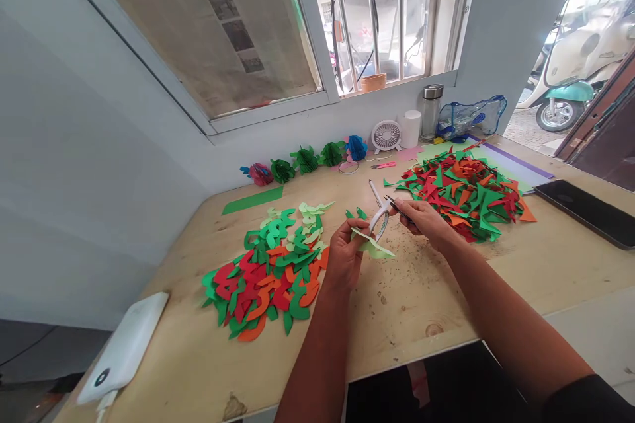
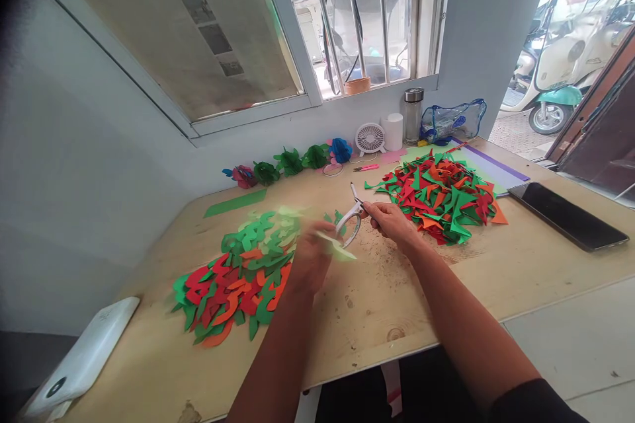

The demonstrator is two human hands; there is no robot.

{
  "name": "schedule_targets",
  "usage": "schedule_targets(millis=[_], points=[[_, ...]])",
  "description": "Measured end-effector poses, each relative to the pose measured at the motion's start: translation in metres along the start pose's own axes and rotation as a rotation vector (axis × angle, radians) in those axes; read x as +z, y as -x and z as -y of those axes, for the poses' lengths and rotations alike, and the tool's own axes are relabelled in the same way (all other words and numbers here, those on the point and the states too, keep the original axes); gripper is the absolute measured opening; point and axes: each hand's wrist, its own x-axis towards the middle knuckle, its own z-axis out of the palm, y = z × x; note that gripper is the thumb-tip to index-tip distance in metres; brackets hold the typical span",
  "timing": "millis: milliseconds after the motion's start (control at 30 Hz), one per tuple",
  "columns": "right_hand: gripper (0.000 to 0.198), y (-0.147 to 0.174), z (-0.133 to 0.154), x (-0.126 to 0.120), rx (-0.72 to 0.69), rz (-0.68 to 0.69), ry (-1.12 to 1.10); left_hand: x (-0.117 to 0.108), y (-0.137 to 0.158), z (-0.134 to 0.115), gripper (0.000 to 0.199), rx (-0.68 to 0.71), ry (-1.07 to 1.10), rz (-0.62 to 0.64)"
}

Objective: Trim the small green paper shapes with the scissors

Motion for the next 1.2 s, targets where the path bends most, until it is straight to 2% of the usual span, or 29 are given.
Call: schedule_targets(millis=[333, 533, 733, 1000, 1200], points=[[0.053, 0.0001, 0.0001, -0.0001, -0.015, -0.004, 0.004, 0.0005, 0.0002, -0.0002, 0.024, -0.012, -0.005, 0.001], [0.048, 0.0013, 0.0013, 0.0009, -0.066, -0.071, 0.042, 0.0005, 0.0002, 0.0003, 0.023, -0.008, -0.001, 0.01], [0.051, -0.0002, 0.0012, 0.0012, -0.03, -0.085, -0.004, 0.0006, 0.0006, -0.0012, 0.023, 0.003, 0.003, -0.002], [0.05, 0.002, 0.003, 0.0015, 0.033, -0.002, -0.025, 0.0013, 0.0006, -0.0028, 0.024, 0.031, 0.018, 0.01], [0.05, 0.0023, 0.0016, 0.0005, 0.013, 0.026, -0.057, 0.0028, 0.0004, -0.0018, 0.025, 0.049, 0.033, 0.005]])
